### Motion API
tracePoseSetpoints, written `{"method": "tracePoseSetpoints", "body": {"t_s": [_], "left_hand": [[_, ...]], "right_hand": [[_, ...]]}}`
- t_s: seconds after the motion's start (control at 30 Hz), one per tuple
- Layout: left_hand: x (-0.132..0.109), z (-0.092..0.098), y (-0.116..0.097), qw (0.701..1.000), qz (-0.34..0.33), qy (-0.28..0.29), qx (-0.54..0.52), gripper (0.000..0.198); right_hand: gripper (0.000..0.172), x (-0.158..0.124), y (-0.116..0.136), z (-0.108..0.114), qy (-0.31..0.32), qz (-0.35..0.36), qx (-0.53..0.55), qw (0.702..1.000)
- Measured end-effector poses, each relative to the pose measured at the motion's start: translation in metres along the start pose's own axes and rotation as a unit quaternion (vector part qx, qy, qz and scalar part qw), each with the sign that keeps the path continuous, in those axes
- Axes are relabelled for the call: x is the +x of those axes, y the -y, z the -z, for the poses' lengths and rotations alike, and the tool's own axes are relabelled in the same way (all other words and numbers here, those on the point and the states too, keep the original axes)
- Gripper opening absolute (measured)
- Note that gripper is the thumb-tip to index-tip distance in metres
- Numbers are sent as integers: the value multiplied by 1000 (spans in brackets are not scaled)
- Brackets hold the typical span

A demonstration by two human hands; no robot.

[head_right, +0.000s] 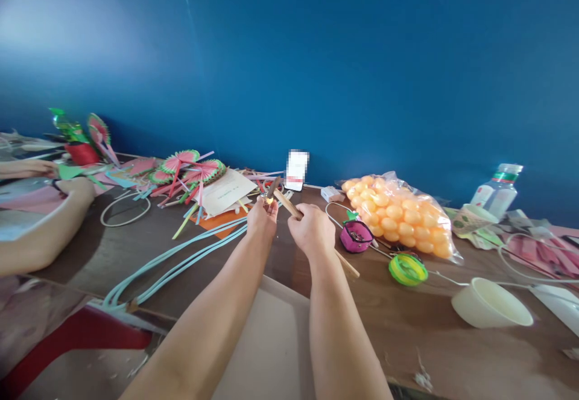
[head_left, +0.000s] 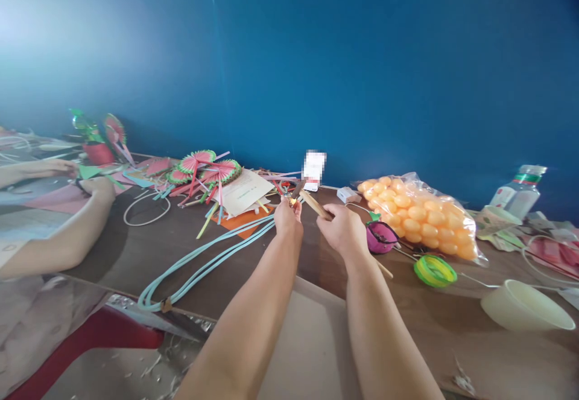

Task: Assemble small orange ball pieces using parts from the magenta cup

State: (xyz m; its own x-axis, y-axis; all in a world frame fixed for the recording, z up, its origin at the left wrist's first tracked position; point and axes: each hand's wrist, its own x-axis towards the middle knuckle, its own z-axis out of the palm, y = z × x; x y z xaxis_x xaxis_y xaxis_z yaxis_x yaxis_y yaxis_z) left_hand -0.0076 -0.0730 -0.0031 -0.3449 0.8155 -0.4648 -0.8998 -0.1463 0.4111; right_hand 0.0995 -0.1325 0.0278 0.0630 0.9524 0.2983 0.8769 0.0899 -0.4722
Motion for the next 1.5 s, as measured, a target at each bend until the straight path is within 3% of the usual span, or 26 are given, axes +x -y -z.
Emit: {"method": "tracePoseSetpoints", "body": {"t_s": [0.27, 0.8, 1.5], "left_hand": [[-3, -2, 0, 999, -26, 22, 11, 13], [-6, -1, 0, 992, -87, 75, 58, 13], [-5, -2, -2, 999, -6, 28, -16, 13]], "right_hand": [[18, 0, 1, 1, -63, -2, 18, 998], [16, -1, 3, 2, -51, -5, 20, 998], [19, -1, 2, 2, -40, 3, 23, 999]]}}
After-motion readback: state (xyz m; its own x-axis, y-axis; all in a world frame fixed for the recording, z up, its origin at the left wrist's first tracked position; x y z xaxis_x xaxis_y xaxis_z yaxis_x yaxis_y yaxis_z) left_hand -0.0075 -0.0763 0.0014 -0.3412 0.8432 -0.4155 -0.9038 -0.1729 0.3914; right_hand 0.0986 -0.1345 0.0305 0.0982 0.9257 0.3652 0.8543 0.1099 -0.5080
